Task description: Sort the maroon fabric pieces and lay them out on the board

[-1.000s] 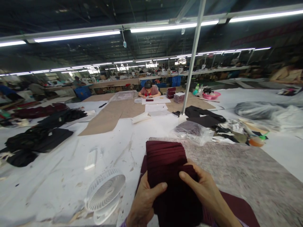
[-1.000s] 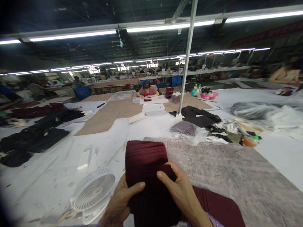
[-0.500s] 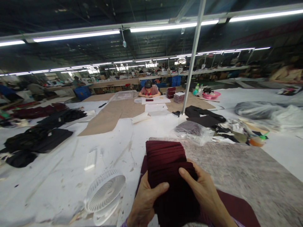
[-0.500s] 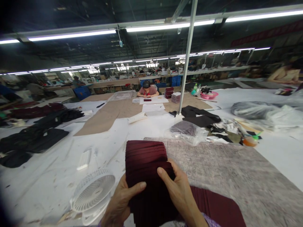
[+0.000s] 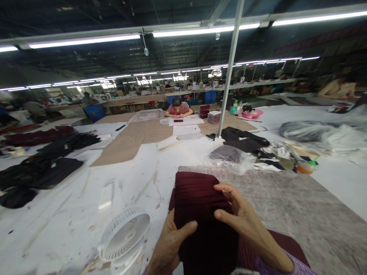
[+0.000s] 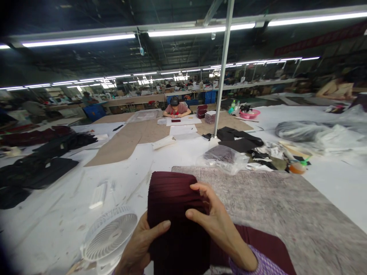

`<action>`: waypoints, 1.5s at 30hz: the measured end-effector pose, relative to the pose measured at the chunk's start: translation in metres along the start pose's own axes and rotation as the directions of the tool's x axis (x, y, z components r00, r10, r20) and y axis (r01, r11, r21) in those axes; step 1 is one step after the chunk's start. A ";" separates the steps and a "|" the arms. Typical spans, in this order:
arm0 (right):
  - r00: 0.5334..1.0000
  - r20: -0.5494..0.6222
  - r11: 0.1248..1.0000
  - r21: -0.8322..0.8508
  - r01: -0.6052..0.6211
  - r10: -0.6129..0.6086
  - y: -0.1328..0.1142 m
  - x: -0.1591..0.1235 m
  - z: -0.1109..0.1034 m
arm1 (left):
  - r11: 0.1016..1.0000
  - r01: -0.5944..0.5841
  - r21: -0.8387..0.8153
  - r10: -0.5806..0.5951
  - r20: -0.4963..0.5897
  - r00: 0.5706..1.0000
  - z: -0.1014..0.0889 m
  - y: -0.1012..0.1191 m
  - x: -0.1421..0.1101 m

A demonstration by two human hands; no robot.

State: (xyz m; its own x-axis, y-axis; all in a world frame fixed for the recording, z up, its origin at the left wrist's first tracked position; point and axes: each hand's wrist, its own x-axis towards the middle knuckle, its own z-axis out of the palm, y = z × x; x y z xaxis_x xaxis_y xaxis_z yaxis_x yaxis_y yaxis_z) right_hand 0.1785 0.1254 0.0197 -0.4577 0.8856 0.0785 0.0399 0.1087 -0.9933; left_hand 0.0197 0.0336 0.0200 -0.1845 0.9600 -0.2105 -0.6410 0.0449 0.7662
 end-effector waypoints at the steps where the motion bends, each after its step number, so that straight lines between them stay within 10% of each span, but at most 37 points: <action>1: 0.999 0.046 0.999 0.034 -0.025 0.023 0.000 0.000 -0.002 | 1.000 0.010 -0.001 -0.010 0.002 1.000 -0.001 0.000 0.000; 7: 0.970 0.244 0.979 0.198 -0.046 -0.004 0.003 -0.005 -0.003 | 1.000 -0.009 -0.012 0.008 -0.051 0.999 -0.006 -0.002 0.007; 14: 0.980 0.035 0.966 -0.167 0.198 -0.194 0.022 -0.013 0.007 | 0.997 -0.062 -0.052 0.056 -0.118 0.991 -0.003 -0.007 0.013; 17: 0.837 -0.161 0.741 -0.571 0.353 -0.523 0.030 -0.018 0.014 | 0.993 -0.080 -0.088 0.069 -0.123 0.990 -0.002 -0.013 0.014; 20: 0.728 0.051 0.549 -0.622 0.558 -0.683 0.029 -0.020 0.013 | 0.987 -0.087 -0.132 0.071 -0.119 0.990 -0.004 -0.020 0.016; 27: 0.793 0.414 0.683 -0.415 0.601 -0.446 0.014 -0.016 -0.003 | 0.911 -0.101 -0.399 0.045 -0.149 0.988 -0.012 -0.021 0.012; 34: 0.717 0.625 0.645 -0.415 0.641 -0.310 0.020 -0.019 -0.003 | 0.860 -0.116 -0.496 0.011 -0.209 0.978 -0.021 -0.019 0.014; 41: 0.660 0.723 0.733 -0.332 0.593 -0.207 0.028 -0.024 0.000 | 0.990 0.007 -0.142 -0.061 -0.376 0.925 -0.041 -0.039 0.026; 45: 0.790 0.613 0.898 -0.325 0.295 -0.037 0.041 -0.024 -0.031 | 0.974 -0.026 0.224 0.130 -0.468 0.874 -0.088 -0.060 0.025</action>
State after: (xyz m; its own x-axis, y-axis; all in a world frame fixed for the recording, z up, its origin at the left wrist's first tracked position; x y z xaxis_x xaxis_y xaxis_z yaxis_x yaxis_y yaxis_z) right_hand 0.2185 0.1225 -0.0207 -0.9070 0.4186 0.0465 0.1901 0.5055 -0.8416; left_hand -0.0120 0.0302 -0.0845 -0.5933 0.7159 -0.3680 -0.4529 0.0811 0.8879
